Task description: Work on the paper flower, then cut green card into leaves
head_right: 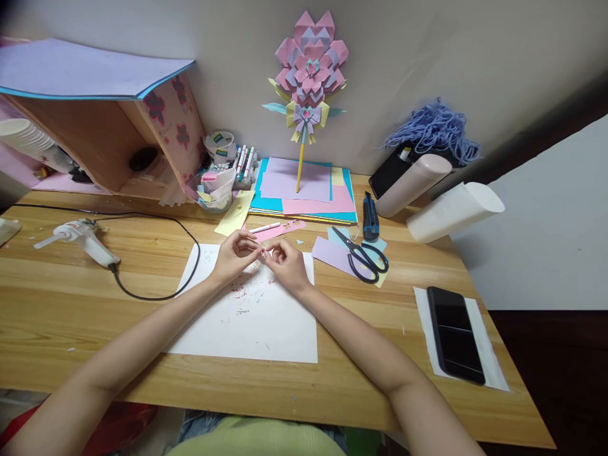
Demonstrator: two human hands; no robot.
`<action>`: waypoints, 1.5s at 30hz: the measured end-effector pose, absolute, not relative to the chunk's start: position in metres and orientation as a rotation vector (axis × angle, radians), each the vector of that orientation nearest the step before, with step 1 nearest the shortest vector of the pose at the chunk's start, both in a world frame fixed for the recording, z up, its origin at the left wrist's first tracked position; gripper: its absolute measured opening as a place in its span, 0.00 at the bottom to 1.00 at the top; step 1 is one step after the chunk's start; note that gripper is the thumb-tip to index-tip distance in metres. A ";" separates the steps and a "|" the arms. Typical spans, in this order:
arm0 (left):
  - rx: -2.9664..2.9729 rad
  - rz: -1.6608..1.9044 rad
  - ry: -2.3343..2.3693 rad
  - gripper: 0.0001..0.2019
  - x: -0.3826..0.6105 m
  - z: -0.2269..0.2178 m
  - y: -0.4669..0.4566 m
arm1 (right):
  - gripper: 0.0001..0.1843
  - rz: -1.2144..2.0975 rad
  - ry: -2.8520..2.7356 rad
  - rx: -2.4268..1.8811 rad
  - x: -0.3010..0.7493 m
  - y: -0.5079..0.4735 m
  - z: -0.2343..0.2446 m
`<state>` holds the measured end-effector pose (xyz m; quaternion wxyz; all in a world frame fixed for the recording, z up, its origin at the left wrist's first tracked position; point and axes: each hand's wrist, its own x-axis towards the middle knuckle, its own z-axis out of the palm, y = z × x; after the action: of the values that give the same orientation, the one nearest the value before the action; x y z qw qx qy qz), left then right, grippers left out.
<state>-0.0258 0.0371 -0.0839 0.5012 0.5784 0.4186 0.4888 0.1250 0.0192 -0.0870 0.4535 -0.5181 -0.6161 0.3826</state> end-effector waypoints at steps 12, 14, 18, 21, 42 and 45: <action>1.445 1.131 1.033 0.12 -0.026 -0.083 0.037 | 0.08 0.978 -1.493 -1.297 0.125 0.021 -0.089; 1.448 1.132 1.030 0.13 -0.025 -0.083 0.037 | 0.08 0.992 -1.495 -1.295 0.125 0.021 -0.090; 1.469 1.102 0.993 0.14 -0.025 -0.082 0.036 | 0.08 1.017 -1.476 -1.295 0.125 0.022 -0.090; 1.488 1.069 0.975 0.14 -0.025 -0.082 0.035 | 0.07 1.032 -1.457 -1.287 0.125 0.022 -0.091; 1.524 0.794 1.398 0.15 -0.025 -0.083 0.078 | 0.09 0.763 -1.137 -1.336 0.161 0.054 -0.078; 1.585 0.651 1.457 0.16 -0.018 -0.078 0.091 | 0.09 0.736 -1.119 -1.350 0.168 0.057 -0.081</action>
<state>-0.0180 0.0911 -0.0780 0.4318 0.6356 0.5843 0.2612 0.1682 0.0574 -0.0811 0.5810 -0.5778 -0.4787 0.3152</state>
